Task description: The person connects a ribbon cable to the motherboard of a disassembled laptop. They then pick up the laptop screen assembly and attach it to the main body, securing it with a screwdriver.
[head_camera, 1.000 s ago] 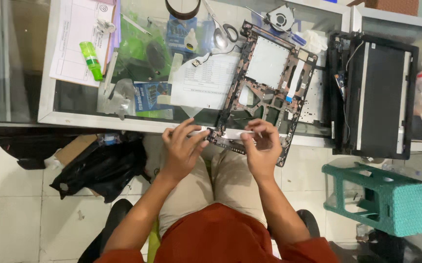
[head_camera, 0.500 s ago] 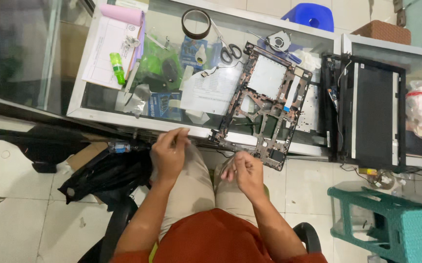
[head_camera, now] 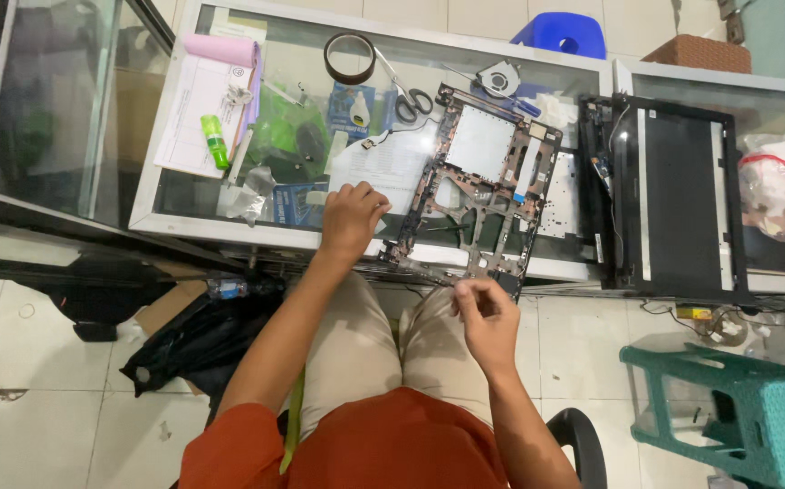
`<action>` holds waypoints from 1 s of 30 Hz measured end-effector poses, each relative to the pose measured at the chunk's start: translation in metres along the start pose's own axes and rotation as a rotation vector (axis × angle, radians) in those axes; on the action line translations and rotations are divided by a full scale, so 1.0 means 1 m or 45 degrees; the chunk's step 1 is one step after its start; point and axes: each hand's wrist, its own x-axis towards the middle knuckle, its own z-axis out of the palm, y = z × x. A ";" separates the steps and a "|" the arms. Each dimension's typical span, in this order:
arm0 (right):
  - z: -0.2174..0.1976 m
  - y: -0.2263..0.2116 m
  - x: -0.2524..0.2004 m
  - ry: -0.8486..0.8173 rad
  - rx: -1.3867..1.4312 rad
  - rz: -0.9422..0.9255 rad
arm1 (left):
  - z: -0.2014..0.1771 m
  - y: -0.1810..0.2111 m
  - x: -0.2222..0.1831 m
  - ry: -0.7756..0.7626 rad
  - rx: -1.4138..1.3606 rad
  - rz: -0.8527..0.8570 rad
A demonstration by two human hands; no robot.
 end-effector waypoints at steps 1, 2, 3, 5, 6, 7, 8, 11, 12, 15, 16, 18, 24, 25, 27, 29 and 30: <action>-0.002 0.002 0.000 0.054 0.027 -0.009 | -0.005 0.003 -0.001 0.010 -0.236 -0.103; -0.005 0.005 0.000 0.108 0.055 -0.017 | -0.010 0.006 -0.001 0.019 -0.471 -0.205; -0.005 0.000 0.002 0.117 0.061 -0.027 | -0.027 0.020 -0.007 0.025 -0.468 -0.191; -0.007 -0.009 0.001 0.124 0.080 -0.070 | -0.061 0.049 -0.023 -0.038 -1.189 -0.539; -0.006 -0.017 0.002 0.130 0.082 -0.073 | -0.066 0.061 -0.031 -0.039 -1.188 -0.532; -0.004 -0.026 0.002 0.080 0.091 -0.101 | -0.071 0.073 -0.043 -0.038 -1.390 -0.534; -0.002 -0.035 0.001 0.029 0.099 -0.128 | -0.076 0.085 -0.054 -0.036 -1.592 -0.533; 0.007 -0.047 -0.003 -0.177 0.330 -0.069 | -0.079 0.106 -0.070 0.141 -1.680 -0.413; 0.007 -0.050 -0.006 -0.181 0.330 -0.065 | -0.084 0.110 -0.072 0.142 -1.679 -0.419; 0.008 -0.057 -0.011 -0.322 0.426 -0.066 | -0.099 0.119 -0.074 0.208 -1.560 -0.339; 0.008 -0.057 -0.012 -0.345 0.440 -0.054 | -0.105 0.122 -0.074 0.220 -1.470 -0.313; 0.007 -0.055 -0.014 -0.361 0.451 -0.039 | -0.112 0.126 -0.076 0.226 -1.385 -0.286; 0.001 -0.041 -0.016 -0.487 0.621 0.151 | -0.117 0.129 -0.084 0.339 -1.278 -0.091; 0.000 -0.033 -0.018 -0.482 0.635 0.207 | -0.114 0.128 -0.087 0.337 -1.291 -0.090; -0.001 -0.020 -0.020 -0.480 0.643 0.265 | -0.109 0.127 -0.093 0.340 -1.308 -0.096; -0.001 -0.010 -0.021 -0.474 0.622 0.324 | -0.104 0.127 -0.099 0.340 -1.308 -0.148; -0.001 -0.009 -0.021 -0.479 0.615 0.331 | -0.103 0.127 -0.100 0.342 -1.311 -0.157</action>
